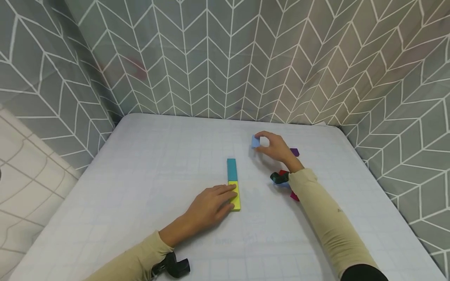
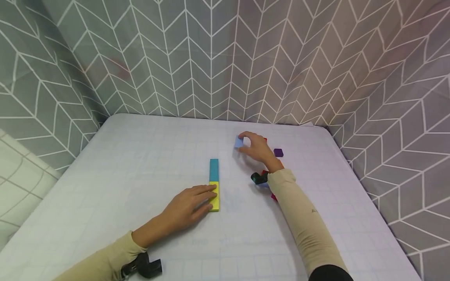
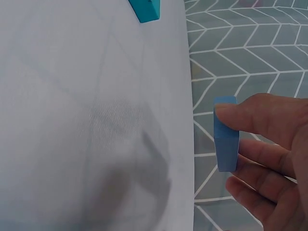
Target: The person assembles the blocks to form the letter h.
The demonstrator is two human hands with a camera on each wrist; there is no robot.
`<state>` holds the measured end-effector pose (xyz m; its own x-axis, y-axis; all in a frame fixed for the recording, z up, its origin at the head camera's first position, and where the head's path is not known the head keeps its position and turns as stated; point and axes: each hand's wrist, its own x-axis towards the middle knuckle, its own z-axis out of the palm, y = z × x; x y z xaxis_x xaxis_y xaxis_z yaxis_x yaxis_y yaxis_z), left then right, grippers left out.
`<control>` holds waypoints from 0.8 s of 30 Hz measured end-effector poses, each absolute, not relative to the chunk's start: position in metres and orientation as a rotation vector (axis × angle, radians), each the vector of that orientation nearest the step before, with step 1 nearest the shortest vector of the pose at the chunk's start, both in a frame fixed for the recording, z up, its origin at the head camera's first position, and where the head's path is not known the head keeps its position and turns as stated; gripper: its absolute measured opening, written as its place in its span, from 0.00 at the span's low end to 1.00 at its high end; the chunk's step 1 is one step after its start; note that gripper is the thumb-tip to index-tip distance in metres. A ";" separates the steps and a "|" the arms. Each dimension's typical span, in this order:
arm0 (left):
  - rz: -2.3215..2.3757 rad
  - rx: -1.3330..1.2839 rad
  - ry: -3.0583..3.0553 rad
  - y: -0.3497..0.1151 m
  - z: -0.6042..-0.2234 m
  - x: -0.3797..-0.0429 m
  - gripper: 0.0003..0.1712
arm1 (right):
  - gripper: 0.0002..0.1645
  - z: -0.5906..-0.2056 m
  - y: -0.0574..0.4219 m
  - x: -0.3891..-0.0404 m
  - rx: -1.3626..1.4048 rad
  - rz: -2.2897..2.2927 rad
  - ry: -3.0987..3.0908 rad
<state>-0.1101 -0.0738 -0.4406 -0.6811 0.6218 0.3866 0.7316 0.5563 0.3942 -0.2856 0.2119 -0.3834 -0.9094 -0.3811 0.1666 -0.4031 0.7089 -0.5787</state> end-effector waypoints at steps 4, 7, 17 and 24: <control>-0.799 -1.140 -2.575 -0.076 -0.440 -0.111 0.18 | 0.29 -0.382 0.204 -0.285 0.671 1.005 -2.876; -0.810 -1.142 -2.572 -0.076 -0.441 -0.111 0.18 | 0.29 -0.380 0.201 -0.284 0.656 1.006 -2.892; -0.808 -1.134 -2.594 -0.075 -0.442 -0.112 0.19 | 0.29 -0.379 0.190 -0.283 0.655 1.011 -2.921; -0.805 -1.134 -2.631 -0.075 -0.439 -0.112 0.19 | 0.28 -0.381 0.180 -0.283 0.702 1.012 -2.910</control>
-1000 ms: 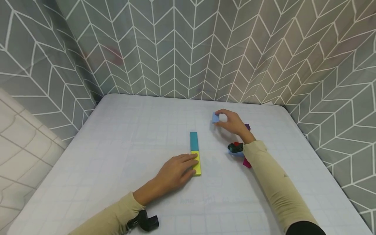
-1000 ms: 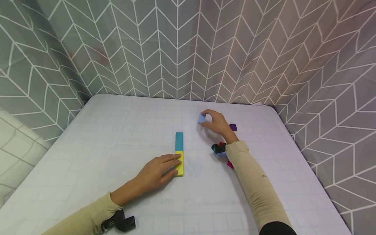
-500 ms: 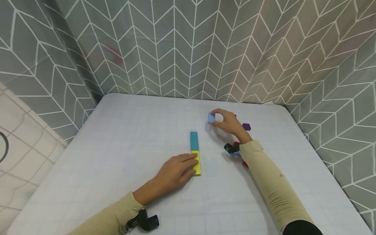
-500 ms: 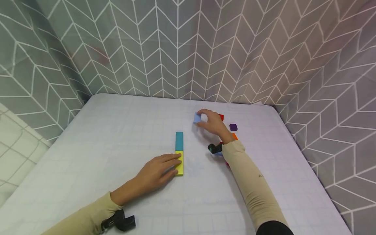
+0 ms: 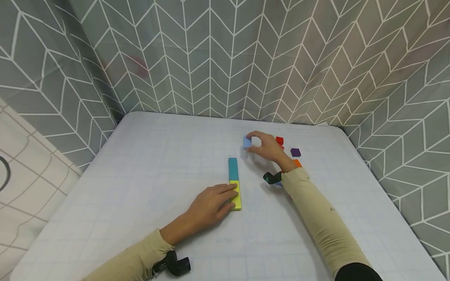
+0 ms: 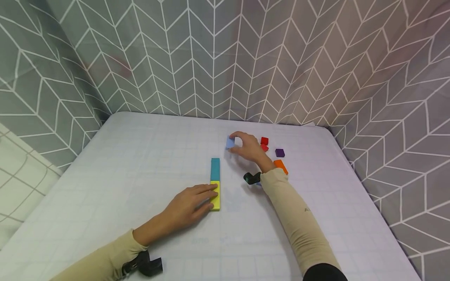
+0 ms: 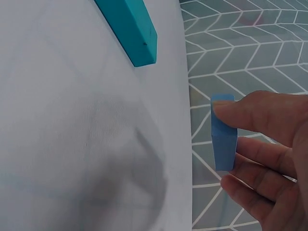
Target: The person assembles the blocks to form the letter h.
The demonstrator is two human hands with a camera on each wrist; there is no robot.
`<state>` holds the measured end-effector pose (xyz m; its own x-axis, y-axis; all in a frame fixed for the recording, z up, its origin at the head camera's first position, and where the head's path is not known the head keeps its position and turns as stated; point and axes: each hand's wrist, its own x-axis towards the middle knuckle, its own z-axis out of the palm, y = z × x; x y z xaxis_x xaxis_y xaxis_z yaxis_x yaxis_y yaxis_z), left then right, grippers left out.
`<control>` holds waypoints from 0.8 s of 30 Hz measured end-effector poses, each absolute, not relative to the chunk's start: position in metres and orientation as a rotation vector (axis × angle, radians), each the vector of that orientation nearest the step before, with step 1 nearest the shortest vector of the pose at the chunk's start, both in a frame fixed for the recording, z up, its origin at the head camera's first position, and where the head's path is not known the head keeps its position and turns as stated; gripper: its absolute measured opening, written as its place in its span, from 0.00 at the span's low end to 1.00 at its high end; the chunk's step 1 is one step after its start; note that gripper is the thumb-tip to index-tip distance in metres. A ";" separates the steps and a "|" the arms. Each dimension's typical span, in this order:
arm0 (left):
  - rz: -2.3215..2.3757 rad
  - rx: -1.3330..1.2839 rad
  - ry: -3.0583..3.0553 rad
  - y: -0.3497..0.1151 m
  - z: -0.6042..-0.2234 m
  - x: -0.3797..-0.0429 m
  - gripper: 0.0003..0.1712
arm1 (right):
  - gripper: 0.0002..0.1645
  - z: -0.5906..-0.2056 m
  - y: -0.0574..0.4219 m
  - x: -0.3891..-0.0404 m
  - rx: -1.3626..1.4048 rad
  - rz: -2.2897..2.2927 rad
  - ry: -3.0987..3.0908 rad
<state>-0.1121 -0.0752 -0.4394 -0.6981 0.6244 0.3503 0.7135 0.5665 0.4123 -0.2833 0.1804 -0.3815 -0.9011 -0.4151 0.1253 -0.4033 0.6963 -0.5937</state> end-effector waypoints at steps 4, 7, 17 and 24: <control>-0.812 -1.133 -2.635 -0.076 -0.439 -0.112 0.19 | 0.28 -0.384 0.175 -0.283 -0.682 -1.004 2.857; -0.817 -1.135 -2.636 -0.076 -0.439 -0.111 0.19 | 0.27 -0.385 0.172 -0.283 -0.687 -1.007 2.846; -0.799 -1.123 -2.658 -0.075 -0.439 -0.111 0.20 | 0.28 -0.388 0.162 -0.282 -0.770 -1.010 2.807; -0.800 -1.123 -2.674 -0.076 -0.439 -0.112 0.20 | 0.28 -0.391 0.155 -0.280 -0.771 -0.987 2.789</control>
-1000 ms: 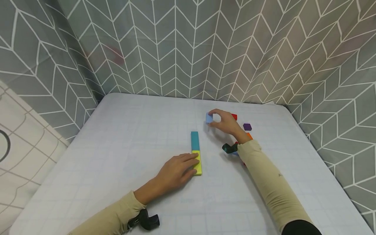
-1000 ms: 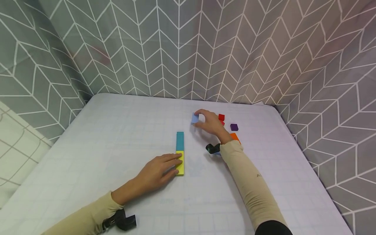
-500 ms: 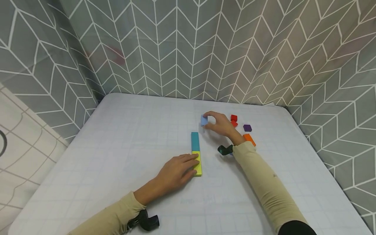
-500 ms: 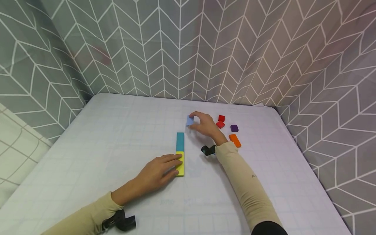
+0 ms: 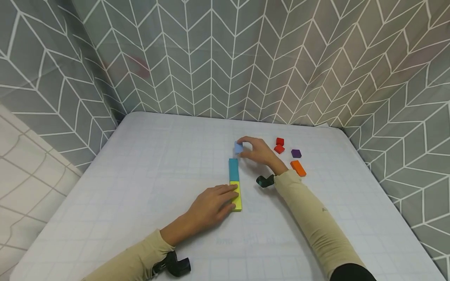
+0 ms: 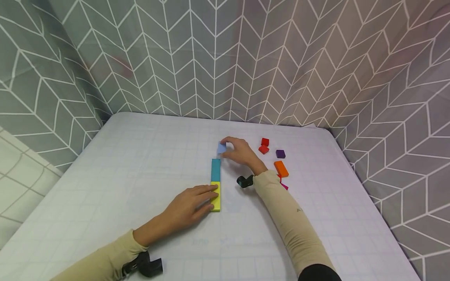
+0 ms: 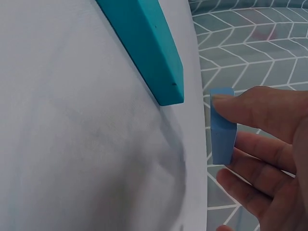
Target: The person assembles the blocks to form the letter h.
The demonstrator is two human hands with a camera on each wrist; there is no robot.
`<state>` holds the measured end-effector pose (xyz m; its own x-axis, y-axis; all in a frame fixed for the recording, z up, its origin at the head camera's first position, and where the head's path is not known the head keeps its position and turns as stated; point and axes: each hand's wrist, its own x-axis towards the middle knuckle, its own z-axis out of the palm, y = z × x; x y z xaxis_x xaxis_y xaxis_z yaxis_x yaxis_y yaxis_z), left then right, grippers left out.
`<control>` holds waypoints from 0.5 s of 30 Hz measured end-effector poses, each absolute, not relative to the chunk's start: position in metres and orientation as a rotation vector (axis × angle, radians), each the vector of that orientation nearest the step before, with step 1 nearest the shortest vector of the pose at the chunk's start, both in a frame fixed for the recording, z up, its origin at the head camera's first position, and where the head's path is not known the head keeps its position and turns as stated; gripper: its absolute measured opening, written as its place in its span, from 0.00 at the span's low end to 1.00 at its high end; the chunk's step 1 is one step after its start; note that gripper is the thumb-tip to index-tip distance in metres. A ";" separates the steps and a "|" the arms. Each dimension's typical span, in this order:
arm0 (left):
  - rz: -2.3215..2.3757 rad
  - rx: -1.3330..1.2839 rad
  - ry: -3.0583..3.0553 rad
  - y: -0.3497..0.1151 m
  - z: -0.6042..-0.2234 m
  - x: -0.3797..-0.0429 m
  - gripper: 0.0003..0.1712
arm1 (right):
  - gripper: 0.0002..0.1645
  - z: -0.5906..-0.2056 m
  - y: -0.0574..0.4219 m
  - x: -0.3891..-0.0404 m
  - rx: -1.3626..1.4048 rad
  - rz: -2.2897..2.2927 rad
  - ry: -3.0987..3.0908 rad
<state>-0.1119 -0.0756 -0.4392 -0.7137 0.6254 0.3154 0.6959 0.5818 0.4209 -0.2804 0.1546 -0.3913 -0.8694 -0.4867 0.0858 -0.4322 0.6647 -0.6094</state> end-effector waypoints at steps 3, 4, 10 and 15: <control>-0.802 -1.130 -2.655 -0.075 -0.439 -0.112 0.20 | 0.28 -0.392 0.153 -0.281 -0.777 -1.001 2.778; -0.800 -1.129 -2.652 -0.075 -0.439 -0.112 0.20 | 0.27 -0.393 0.152 -0.282 -0.777 -1.004 2.773; -0.794 -1.114 -2.691 -0.075 -0.439 -0.111 0.20 | 0.27 -0.400 0.147 -0.284 -0.755 -1.030 2.735; -0.801 -1.117 -2.684 -0.075 -0.440 -0.111 0.20 | 0.26 -0.400 0.142 -0.283 -0.745 -1.020 2.722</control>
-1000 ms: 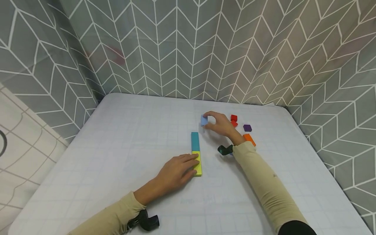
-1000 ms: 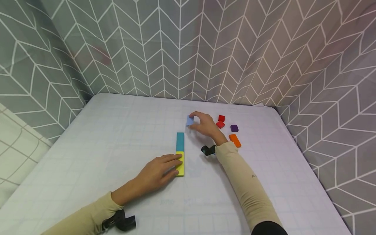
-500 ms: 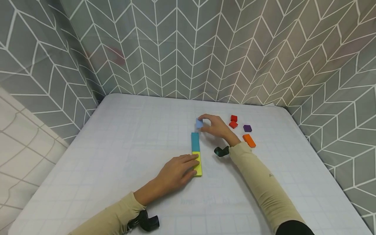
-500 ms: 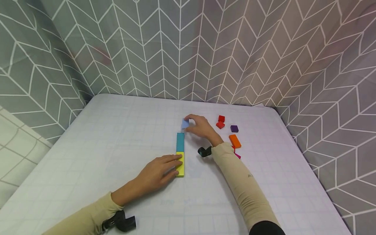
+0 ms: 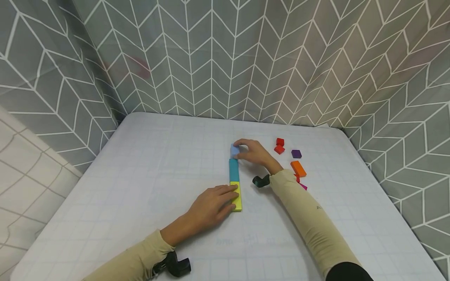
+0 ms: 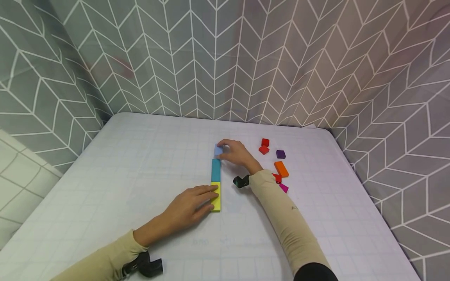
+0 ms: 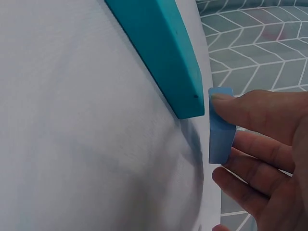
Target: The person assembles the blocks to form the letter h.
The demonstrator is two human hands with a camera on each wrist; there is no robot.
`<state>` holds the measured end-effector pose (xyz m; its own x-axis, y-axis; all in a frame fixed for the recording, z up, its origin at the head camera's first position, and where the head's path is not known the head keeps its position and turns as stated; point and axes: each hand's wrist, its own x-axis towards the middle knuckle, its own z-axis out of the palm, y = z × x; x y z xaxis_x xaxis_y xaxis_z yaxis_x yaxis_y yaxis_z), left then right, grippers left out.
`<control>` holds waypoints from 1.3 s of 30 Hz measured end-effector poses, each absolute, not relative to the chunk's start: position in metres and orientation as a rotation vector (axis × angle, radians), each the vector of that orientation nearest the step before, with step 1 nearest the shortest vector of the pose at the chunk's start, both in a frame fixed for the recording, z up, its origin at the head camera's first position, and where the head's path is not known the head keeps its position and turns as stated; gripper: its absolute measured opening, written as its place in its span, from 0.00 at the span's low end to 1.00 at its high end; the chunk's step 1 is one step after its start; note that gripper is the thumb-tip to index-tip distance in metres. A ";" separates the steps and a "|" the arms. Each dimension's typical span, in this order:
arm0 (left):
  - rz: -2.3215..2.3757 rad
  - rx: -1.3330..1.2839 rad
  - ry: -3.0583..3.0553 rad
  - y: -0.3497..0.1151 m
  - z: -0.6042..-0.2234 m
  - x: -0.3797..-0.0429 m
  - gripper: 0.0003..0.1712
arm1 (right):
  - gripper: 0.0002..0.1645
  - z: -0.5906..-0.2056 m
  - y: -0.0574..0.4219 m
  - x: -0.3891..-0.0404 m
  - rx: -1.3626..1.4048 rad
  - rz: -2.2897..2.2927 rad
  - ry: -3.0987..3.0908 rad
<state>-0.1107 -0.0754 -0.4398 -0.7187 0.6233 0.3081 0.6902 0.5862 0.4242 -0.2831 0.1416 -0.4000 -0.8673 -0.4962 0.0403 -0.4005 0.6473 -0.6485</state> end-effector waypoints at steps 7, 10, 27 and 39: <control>-0.797 -1.122 -2.662 -0.075 -0.440 -0.111 0.19 | 0.26 -0.403 0.138 -0.284 -0.755 -0.996 2.723; -0.798 -1.124 -2.659 -0.075 -0.440 -0.111 0.19 | 0.26 -0.406 0.138 -0.286 -0.763 -0.984 2.734; -0.771 -1.118 -2.693 -0.076 -0.439 -0.111 0.20 | 0.25 -0.406 0.134 -0.282 -0.681 -0.966 2.737; -0.792 -1.132 -2.656 -0.076 -0.440 -0.112 0.20 | 0.22 -0.413 0.136 -0.283 -0.733 -1.027 2.759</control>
